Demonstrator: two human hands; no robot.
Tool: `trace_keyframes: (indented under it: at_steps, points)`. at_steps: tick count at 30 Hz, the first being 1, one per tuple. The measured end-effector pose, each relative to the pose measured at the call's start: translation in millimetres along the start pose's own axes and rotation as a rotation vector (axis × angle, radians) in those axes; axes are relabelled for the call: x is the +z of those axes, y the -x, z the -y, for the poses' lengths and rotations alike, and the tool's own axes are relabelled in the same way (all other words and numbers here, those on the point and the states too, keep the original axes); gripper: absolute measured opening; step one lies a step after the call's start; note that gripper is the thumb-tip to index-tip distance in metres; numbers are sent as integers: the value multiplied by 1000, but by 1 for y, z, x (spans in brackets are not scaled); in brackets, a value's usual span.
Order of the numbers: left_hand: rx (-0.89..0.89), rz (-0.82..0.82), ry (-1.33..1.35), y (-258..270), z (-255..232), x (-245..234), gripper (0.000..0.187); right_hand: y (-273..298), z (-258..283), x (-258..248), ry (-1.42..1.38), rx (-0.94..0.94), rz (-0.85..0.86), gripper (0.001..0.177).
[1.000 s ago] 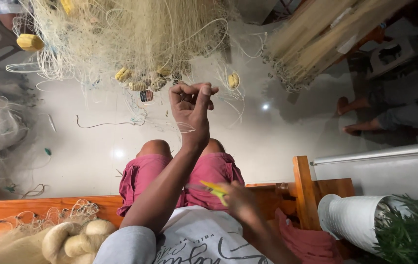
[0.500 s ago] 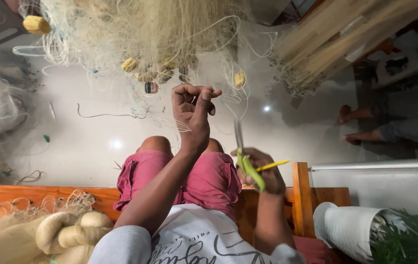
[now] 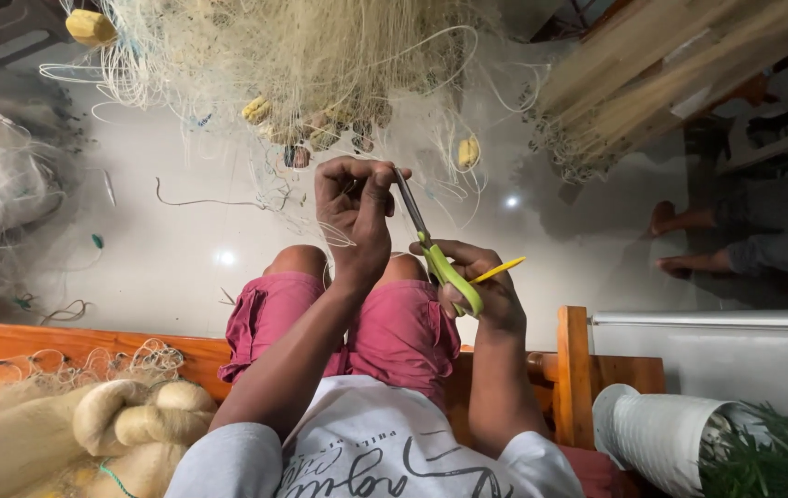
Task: Repairing a fishing net by tying knots with a shuttle and trimming excess line with scissors.
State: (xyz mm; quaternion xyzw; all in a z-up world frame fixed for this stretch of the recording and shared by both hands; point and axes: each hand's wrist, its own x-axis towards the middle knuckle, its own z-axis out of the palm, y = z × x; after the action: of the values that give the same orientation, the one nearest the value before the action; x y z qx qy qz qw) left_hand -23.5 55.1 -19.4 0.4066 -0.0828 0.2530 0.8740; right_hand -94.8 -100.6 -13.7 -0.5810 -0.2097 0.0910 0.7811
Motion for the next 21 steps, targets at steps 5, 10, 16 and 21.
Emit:
trace_keyframes:
  at_steps: [5, 10, 16, 21]
  points:
    - [27, 16, -17, 1, -2, 0, 16, 7, -13, -11, 6, 11, -10, 57]
    - [54, 30, -48, 1, -9, 1, 13, 9, -14, -15, -2, 12, -5, 57]
    - [76, 7, -40, 2, -6, -2, 15, 7, -10, -14, -20, 9, -15, 57]
    - [100, 14, -52, 1, -5, -6, 16, 3, -5, -8, -12, 5, -7, 58]
